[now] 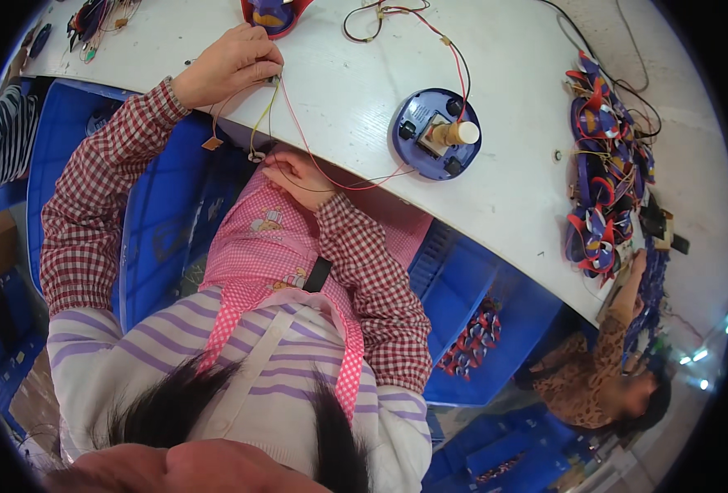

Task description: The person is manually assembling and testing electronic toy components on a workbench in a factory setting.

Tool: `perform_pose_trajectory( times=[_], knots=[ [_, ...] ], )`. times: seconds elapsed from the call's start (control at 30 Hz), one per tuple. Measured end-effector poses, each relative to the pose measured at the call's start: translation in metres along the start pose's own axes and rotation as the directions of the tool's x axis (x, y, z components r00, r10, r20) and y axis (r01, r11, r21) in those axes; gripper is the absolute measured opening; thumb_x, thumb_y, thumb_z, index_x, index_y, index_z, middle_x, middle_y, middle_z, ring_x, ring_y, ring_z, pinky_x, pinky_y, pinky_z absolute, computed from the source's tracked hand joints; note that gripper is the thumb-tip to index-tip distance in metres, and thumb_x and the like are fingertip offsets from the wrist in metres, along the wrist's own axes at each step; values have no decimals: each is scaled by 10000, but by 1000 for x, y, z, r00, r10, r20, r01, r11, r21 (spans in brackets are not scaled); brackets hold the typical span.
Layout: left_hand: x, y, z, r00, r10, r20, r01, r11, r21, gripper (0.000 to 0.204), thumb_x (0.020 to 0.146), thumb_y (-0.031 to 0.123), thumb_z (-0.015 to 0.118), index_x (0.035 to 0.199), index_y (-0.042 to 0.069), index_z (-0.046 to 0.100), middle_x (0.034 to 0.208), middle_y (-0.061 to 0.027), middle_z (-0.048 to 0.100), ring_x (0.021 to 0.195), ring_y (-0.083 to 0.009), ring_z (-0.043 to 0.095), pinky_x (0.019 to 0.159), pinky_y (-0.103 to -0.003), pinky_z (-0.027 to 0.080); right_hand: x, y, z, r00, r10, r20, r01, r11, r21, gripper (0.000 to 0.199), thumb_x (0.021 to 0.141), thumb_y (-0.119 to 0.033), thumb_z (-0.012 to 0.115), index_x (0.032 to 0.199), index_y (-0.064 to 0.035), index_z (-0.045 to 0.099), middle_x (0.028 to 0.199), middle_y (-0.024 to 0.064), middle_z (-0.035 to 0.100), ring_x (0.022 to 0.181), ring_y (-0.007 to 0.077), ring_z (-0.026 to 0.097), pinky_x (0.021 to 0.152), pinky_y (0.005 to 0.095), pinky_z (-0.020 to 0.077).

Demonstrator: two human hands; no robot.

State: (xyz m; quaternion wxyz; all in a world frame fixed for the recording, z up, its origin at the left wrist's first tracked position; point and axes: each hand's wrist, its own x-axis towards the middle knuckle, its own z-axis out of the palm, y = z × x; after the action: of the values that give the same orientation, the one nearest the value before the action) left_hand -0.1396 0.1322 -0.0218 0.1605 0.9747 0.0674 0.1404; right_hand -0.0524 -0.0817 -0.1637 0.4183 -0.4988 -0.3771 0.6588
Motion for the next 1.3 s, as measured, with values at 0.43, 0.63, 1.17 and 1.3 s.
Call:
perform_pose_trajectory(
  times=[0.43,0.63,1.17,1.3],
  knots=[
    [-1,-5,4,966,-230,120,259,875,-409,163,849,133,610,933,-6,619,868,-72,603,719,-130,540,651,-226,453,21,-16,36,924,-141,-354,202,969,142,314,832,-118,658,1112,-19,556,941,74,596,720,90,564,617,173,473],
    [4,25,-22,952,-235,-196,174,943,-284,227,851,98,603,1054,-1,590,935,-68,572,802,-136,519,706,-219,425,-1,-32,12,963,-149,-224,200,953,227,250,840,-113,650,1057,-14,579,866,59,605,669,78,554,596,167,463],
    [-102,90,54,572,-786,-234,619,601,-505,325,798,87,670,1093,-11,575,795,-19,482,662,-85,427,596,-183,370,-54,-53,23,917,-246,-314,327,915,238,140,879,-77,582,995,0,597,770,39,606,590,74,536,533,162,433],
    [-105,79,66,533,-835,-134,500,438,-747,249,820,98,651,1035,-9,586,719,1,499,572,-63,408,510,-168,336,-56,-66,32,934,-210,-289,292,915,278,149,883,-77,574,1010,-1,589,767,46,608,587,81,541,519,167,434]
  ],
)
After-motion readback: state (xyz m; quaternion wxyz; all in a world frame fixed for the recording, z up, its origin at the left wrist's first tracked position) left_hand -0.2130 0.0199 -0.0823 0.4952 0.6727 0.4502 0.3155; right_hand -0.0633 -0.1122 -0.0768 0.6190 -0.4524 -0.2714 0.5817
